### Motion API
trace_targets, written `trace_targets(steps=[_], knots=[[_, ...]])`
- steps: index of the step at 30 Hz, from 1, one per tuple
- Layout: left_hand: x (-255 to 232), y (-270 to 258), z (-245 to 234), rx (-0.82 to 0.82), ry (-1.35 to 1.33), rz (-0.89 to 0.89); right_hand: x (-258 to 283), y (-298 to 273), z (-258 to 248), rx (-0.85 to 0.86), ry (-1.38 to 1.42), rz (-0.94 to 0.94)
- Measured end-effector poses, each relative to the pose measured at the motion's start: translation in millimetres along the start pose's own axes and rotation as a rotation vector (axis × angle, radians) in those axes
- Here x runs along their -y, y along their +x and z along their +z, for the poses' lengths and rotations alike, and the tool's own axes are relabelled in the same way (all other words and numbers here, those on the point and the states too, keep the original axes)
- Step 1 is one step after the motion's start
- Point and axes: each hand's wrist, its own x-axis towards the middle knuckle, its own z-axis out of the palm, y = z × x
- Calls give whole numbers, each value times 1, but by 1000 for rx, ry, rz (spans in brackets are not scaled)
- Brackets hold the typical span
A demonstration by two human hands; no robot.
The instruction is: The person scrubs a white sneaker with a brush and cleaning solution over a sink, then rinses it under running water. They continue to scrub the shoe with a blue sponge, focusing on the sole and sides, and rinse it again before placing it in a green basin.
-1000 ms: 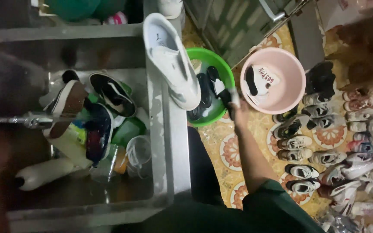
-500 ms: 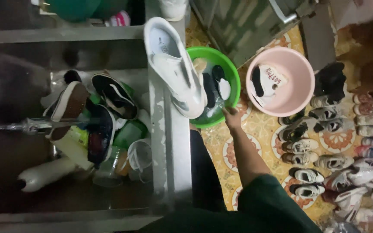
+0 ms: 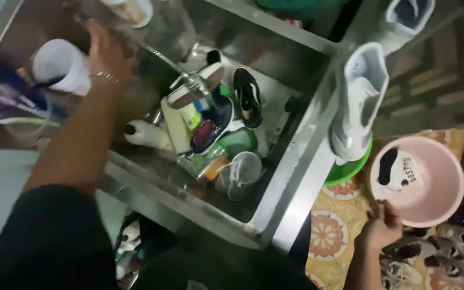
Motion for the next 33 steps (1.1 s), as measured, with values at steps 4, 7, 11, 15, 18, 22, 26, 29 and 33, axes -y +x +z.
trace_targets(steps=[4,7,11,15,18,22,26,29,33], knots=[[26,-20,-131,205,-102,58,121,-58,35,-72,-89,-801],[27,-57,-176,167,-572,-36,129,-81,73,153,12,-1361],[-5,-200,-243,221,-1269,-65,212,-217,188,593,112,-916],[-46,-330,-234,129,-1720,-62,196,-278,326,1320,-631,-677],[-57,-386,-234,0,-2055,-229,82,-290,419,1476,-921,-772],[-41,-419,-240,139,-2296,-476,66,-321,485,1450,-1310,-825],[-27,-414,-236,397,-2418,-561,99,-326,470,1424,-1221,-721],[-23,-386,-238,444,-2830,-700,120,-309,440,1398,-849,-628],[-23,-324,-253,1127,-2956,-928,127,-290,386,1389,-58,-247]])
